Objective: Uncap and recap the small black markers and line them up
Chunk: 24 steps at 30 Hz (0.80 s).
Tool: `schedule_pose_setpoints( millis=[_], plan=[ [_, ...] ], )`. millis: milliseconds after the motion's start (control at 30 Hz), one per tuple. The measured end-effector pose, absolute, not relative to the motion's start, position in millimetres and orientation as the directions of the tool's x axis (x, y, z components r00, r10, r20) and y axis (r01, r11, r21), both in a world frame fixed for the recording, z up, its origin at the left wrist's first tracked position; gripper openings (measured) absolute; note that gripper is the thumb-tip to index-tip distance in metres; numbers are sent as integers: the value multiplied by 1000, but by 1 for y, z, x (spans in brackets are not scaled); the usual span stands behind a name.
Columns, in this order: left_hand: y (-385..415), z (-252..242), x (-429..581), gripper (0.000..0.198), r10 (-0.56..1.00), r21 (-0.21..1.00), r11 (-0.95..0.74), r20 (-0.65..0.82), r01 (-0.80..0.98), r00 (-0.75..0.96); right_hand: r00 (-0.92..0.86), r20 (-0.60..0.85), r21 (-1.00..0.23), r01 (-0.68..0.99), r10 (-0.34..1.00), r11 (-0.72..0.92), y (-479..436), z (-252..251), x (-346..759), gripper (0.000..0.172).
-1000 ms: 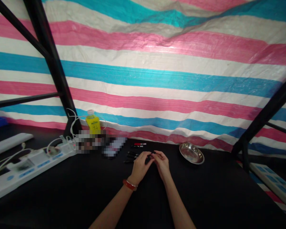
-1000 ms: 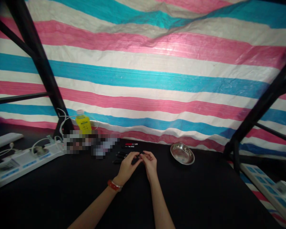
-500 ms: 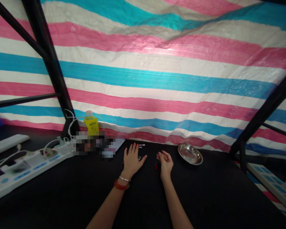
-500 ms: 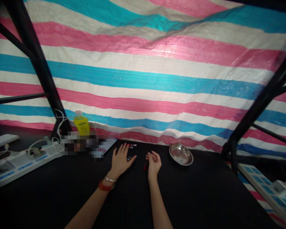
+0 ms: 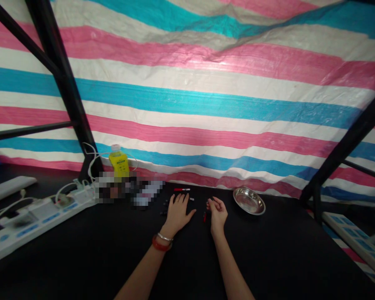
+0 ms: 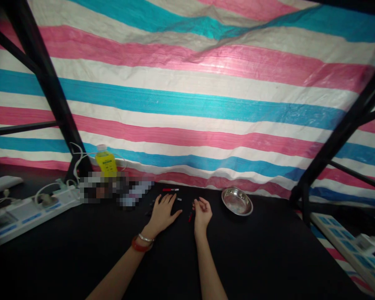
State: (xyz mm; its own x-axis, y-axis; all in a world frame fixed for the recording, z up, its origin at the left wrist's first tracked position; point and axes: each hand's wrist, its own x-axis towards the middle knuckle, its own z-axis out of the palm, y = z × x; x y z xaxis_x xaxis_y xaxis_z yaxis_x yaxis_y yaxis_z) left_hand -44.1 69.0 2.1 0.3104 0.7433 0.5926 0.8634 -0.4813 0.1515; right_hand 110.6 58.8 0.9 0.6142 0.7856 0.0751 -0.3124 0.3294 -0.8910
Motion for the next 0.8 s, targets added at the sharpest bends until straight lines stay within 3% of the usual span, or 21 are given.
schedule_pose_setpoints(
  millis=[167,433,800],
  plan=[
    [62,4,-31,30,731,122,-569,529,813,431,635,59,-892,-313,770,326,60,1,110,46],
    [64,0,-30,33,710,131,-630,496,765,500,626,60,-908,-288,777,302,58,1,110,45],
    [59,5,-29,39,798,142,-558,363,818,482,642,68,-932,-233,764,279,59,-1,110,50]
  ],
)
